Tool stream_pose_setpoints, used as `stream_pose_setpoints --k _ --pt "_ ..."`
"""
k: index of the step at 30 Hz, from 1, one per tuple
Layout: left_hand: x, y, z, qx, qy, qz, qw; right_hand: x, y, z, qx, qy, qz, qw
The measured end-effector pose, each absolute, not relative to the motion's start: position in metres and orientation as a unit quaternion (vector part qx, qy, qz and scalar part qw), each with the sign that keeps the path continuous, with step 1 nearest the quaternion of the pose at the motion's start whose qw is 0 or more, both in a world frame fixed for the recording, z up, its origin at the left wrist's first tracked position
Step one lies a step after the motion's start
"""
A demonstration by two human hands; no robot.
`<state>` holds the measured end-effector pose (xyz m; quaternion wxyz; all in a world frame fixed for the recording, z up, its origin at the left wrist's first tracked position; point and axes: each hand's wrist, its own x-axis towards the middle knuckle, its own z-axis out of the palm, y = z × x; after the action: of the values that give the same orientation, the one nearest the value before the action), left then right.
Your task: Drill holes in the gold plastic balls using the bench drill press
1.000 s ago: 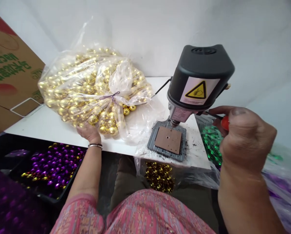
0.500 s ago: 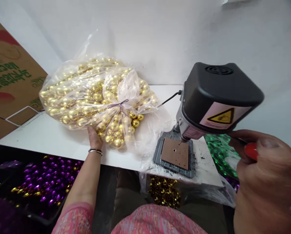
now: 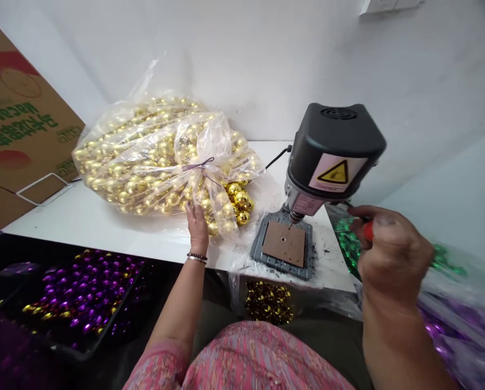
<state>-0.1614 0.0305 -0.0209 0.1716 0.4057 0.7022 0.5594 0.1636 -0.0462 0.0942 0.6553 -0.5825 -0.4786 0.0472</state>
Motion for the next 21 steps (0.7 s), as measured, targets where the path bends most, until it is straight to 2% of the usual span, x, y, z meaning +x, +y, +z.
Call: stream_pose_setpoints --k 4,10,15,21 --pt "-0.149 0.013 -0.037 0.440 0.707 0.537 0.135 0.163 -0.049 0.101 -0.545 -0.499 0.120 0.663" --pt "-0.146 -0.005 -0.061 0.359 0.763 0.518 0.146 0.161 -0.051 0.110 -0.537 -0.548 0.111 0.631" --pt "-0.148 0.003 -0.056 0.340 0.761 0.525 0.172 0.161 -0.047 0.109 -0.533 -0.553 0.126 0.628" --pt "-0.145 -0.004 -0.047 0.291 0.768 0.554 0.136 0.157 -0.048 0.110 -0.529 -0.544 0.108 0.643"
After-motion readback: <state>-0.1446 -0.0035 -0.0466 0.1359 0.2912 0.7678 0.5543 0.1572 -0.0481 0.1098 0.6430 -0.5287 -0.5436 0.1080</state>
